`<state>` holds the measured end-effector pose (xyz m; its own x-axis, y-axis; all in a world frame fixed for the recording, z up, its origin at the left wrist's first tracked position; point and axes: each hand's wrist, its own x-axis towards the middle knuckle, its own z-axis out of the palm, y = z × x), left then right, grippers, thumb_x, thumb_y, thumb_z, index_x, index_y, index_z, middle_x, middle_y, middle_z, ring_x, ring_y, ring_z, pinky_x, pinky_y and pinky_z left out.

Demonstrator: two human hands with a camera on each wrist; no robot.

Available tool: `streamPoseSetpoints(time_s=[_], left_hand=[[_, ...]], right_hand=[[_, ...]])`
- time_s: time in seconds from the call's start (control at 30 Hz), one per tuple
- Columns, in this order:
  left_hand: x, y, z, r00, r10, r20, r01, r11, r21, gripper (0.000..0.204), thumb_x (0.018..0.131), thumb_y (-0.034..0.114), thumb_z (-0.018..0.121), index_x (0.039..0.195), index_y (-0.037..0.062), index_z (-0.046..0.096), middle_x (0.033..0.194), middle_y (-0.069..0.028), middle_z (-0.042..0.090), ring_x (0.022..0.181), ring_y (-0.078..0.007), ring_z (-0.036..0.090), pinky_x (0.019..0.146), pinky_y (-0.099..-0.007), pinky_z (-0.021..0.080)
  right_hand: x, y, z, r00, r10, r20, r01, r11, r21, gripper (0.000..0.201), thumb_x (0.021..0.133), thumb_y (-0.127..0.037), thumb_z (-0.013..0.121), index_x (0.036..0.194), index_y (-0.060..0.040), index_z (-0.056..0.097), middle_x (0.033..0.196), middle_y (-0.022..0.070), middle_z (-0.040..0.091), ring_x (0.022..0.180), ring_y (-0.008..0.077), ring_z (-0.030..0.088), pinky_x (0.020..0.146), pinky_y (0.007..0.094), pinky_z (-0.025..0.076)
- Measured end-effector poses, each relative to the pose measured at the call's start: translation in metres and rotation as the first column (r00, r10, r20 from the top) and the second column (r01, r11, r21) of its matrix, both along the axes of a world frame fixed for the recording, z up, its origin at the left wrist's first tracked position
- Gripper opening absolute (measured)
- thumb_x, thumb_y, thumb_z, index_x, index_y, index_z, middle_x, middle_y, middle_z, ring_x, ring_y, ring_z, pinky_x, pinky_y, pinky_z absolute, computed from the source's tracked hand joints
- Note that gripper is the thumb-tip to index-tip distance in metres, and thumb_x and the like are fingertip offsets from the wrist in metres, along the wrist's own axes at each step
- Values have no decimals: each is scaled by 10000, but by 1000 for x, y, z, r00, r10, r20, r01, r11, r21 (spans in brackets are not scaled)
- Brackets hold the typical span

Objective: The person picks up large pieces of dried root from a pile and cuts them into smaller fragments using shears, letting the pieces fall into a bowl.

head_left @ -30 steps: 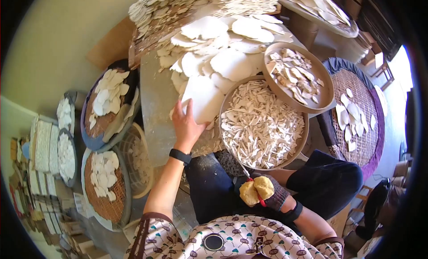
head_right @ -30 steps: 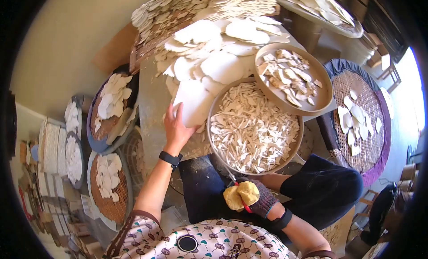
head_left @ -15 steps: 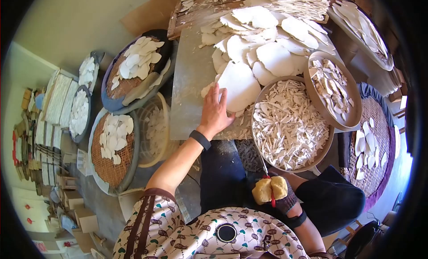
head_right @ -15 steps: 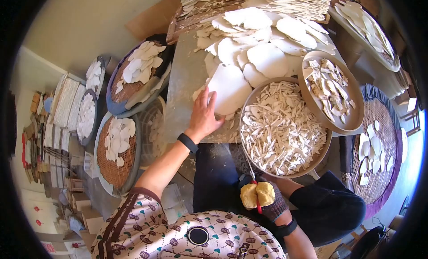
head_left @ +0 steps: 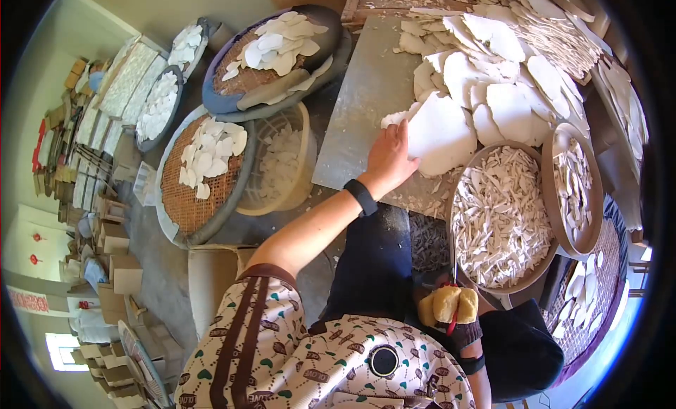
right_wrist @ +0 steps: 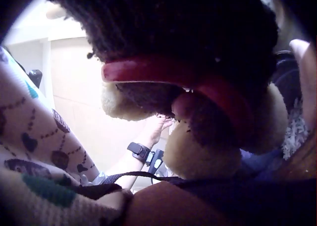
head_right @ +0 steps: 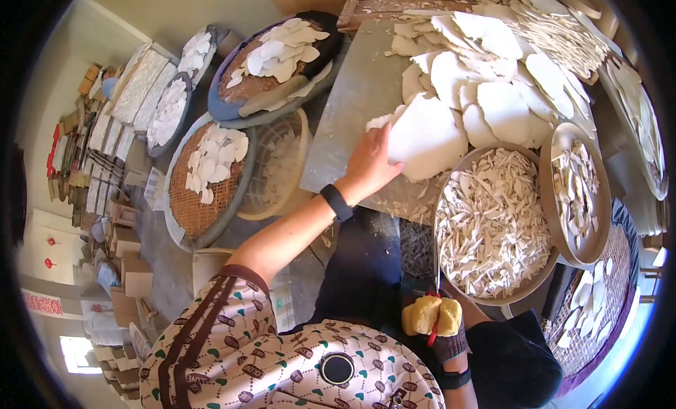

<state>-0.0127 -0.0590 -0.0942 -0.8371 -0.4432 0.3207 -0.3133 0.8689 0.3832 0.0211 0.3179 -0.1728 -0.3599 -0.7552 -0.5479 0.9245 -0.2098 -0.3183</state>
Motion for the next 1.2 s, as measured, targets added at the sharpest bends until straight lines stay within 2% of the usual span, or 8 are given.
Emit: streamPoseSetpoints(time_s=[0.1, 0.23, 0.47, 0.53, 0.67, 0.77, 0.87, 1.2], left_hand=[[-7, -11, -7, 999, 38, 19, -42, 974, 221, 582, 726, 148, 716, 1196, -77, 456, 1018, -175, 587, 925, -284, 590, 820, -372, 481], [3, -29, 27, 987, -15, -158, 159, 149, 976, 247, 861, 87, 593, 1087, -13, 594, 935, -49, 650, 800, -94, 621, 705, -212, 498], [23, 16, 58, 843, 66, -534, 224, 859, 460, 201, 809, -11, 623, 1007, 3, 655, 868, -48, 598, 766, -127, 592, 712, -248, 486], [26, 43, 40, 880, -77, -469, 278, 883, 378, 230, 788, -54, 643, 1007, 18, 658, 911, -54, 561, 833, -138, 600, 720, -221, 486], [40, 84, 12, 942, -288, -172, 325, 912, 250, 296, 738, 39, 717, 1026, 62, 659, 1166, -117, 522, 1108, -243, 515, 938, -341, 421], [54, 87, -4, 976, -78, -203, 147, 924, 353, 467, 770, 91, 706, 1203, 39, 540, 1255, -120, 494, 1204, -249, 443, 1017, -372, 349], [62, 72, -13, 958, 240, -157, 40, 427, 903, 462, 829, 125, 671, 1216, -42, 481, 1181, -135, 545, 1062, -233, 545, 875, -303, 446], [44, 34, -12, 983, 183, 30, 41, -372, 927, 201, 872, 135, 623, 1045, 39, 592, 968, -69, 653, 925, -183, 630, 798, -318, 522]], right_hand=[[0, 3, -10, 1000, 10, -18, -9, 999, 45, 676, 884, -610, 419, 1152, 0, 534, 1074, 186, 611, 999, 347, 590, 919, 490, 464], [0, 5, -13, 993, -33, 114, 42, 996, -75, 646, 895, -586, 418, 1184, -15, 508, 1096, 168, 596, 1005, 327, 584, 926, 471, 461], [1, -9, 38, 963, 122, -241, -140, 988, -59, 327, 976, -200, 403, 1187, 33, 491, 1158, 174, 573, 1055, 295, 576, 955, 446, 461], [1, -14, 37, 972, 81, -220, -137, 957, -255, 283, 953, -181, 461, 1137, 23, 530, 1097, 149, 612, 993, 271, 607, 908, 396, 488], [1, -16, 59, 512, 310, -801, -96, 947, 306, 245, 813, -163, 643, 992, -14, 567, 910, 131, 651, 811, 266, 635, 726, 335, 502], [0, -18, 69, 665, 235, -709, -40, 959, 280, 277, 752, -163, 683, 959, -20, 567, 883, 147, 634, 824, 299, 620, 729, 341, 492], [-7, -15, 69, 646, 231, -727, -36, 961, 273, 297, 742, -159, 681, 976, -15, 568, 891, 147, 636, 833, 296, 621, 743, 334, 492], [-8, -15, 66, 528, 208, -823, 7, 969, 249, 385, 739, -188, 684, 1053, -9, 554, 962, 162, 624, 888, 283, 605, 796, 339, 477]])
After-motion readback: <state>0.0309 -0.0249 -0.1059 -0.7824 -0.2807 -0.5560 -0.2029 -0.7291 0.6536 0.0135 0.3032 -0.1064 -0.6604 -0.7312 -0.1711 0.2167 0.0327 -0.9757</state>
